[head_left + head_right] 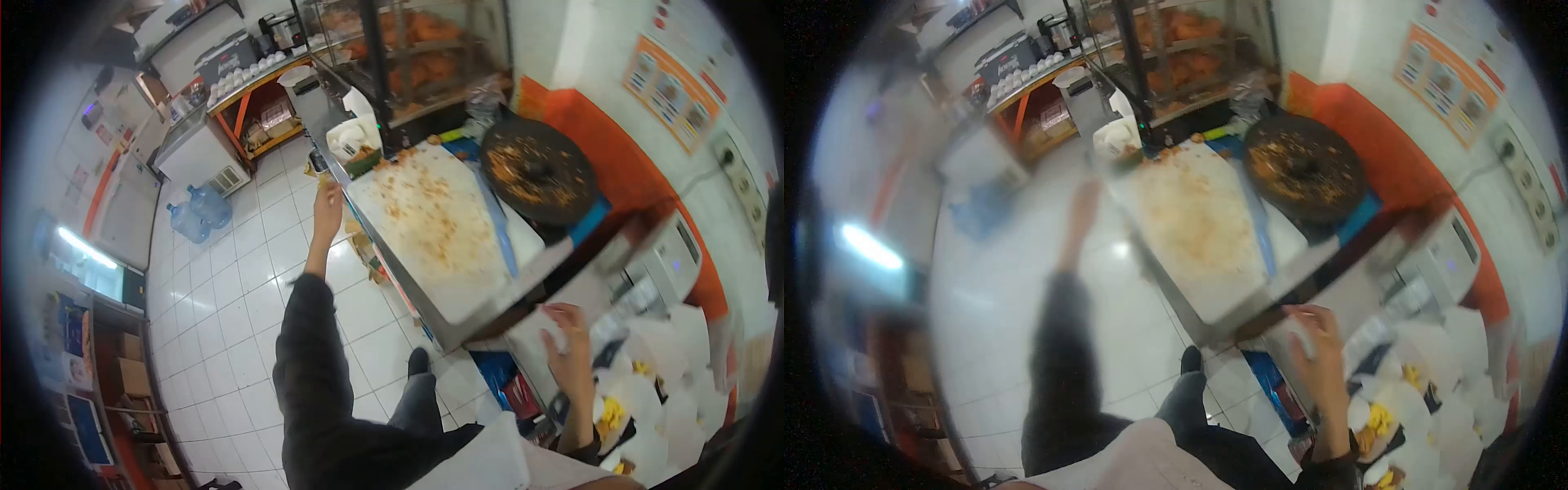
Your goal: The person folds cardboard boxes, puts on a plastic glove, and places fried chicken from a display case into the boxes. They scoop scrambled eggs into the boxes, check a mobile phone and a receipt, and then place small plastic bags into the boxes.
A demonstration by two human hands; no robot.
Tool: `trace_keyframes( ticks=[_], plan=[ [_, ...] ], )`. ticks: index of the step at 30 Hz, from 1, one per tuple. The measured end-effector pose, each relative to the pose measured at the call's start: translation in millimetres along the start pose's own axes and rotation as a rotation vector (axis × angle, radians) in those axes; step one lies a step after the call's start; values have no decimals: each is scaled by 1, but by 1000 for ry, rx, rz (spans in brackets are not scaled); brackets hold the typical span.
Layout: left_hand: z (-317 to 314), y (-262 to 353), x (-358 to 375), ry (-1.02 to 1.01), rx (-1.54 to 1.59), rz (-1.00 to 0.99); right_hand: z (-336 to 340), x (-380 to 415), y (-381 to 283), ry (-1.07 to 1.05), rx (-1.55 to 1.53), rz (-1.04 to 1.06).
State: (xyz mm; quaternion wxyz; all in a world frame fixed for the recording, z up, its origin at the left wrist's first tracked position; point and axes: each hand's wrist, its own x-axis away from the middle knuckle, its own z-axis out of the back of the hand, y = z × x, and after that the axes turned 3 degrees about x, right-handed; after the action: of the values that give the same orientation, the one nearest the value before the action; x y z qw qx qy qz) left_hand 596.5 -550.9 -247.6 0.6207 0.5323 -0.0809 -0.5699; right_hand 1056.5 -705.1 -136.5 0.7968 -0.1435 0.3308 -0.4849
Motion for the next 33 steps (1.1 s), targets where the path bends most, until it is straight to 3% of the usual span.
trace_keyframes(
  ticks=[2, 3, 5, 7, 8, 9, 10, 12, 13, 14, 15, 16, 19, 20, 21, 22, 23, 29, 31, 33],
  plan=[
    [-21, -72, -80, 14, -322, 35, -63, -64, -16, -168, -175, 11],
    [-25, -96, -114, 23, -331, -30, -85, -92, -25, -175, -162, -1],
    [-36, -154, -174, 20, -315, -89, -117, -135, -34, -295, -66, 215],
    [-63, -226, -219, 163, -805, -295, -135, -152, -32, -349, -88, 217],
    [-68, -234, -232, 153, -779, -298, -143, -155, -30, -394, -134, 234],
    [-69, -231, -244, -34, -550, -54, -148, -152, -24, -389, -117, 211],
    [-69, -224, -257, -222, -320, 180, -152, -145, -15, -433, -129, 125],
    [-61, -201, -266, -333, -513, 230, -145, -133, -8, -476, -178, -111],
    [-65, -218, -262, -225, -595, 90, -139, -127, 2, -438, -172, -158],
    [-53, -183, -252, -293, -655, 98, -134, -115, 15, -428, -99, -234],
    [-53, -194, -255, -385, -697, -58, -130, -95, 23, -406, -32, -337],
    [-56, -243, -264, -590, -917, -483, -124, -77, 32, -333, -57, -384],
    [-54, -319, -282, -573, -796, -649, -87, -41, 42, -146, -39, -594],
    [-36, -258, -275, -818, -1039, -204, -75, -23, 42, -49, -66, -687],
    [-15, -265, -266, -556, -481, -160, -64, -6, 43, 41, -92, -756],
    [14, -325, -281, -579, -663, -427, -52, 10, 40, 127, -80, -829],
    [27, -210, -247, -526, -540, -177, -44, 23, 44, 189, -77, -884],
    [129, -92, -184, -550, -714, 39, -23, 88, 43, 421, 47, -1034],
    [136, -49, -163, -617, -759, 35, -25, 99, 41, 459, 64, -1048],
    [121, -11, -139, -707, -785, -26, -35, 112, 48, 637, 76, -1012]
  ],
)
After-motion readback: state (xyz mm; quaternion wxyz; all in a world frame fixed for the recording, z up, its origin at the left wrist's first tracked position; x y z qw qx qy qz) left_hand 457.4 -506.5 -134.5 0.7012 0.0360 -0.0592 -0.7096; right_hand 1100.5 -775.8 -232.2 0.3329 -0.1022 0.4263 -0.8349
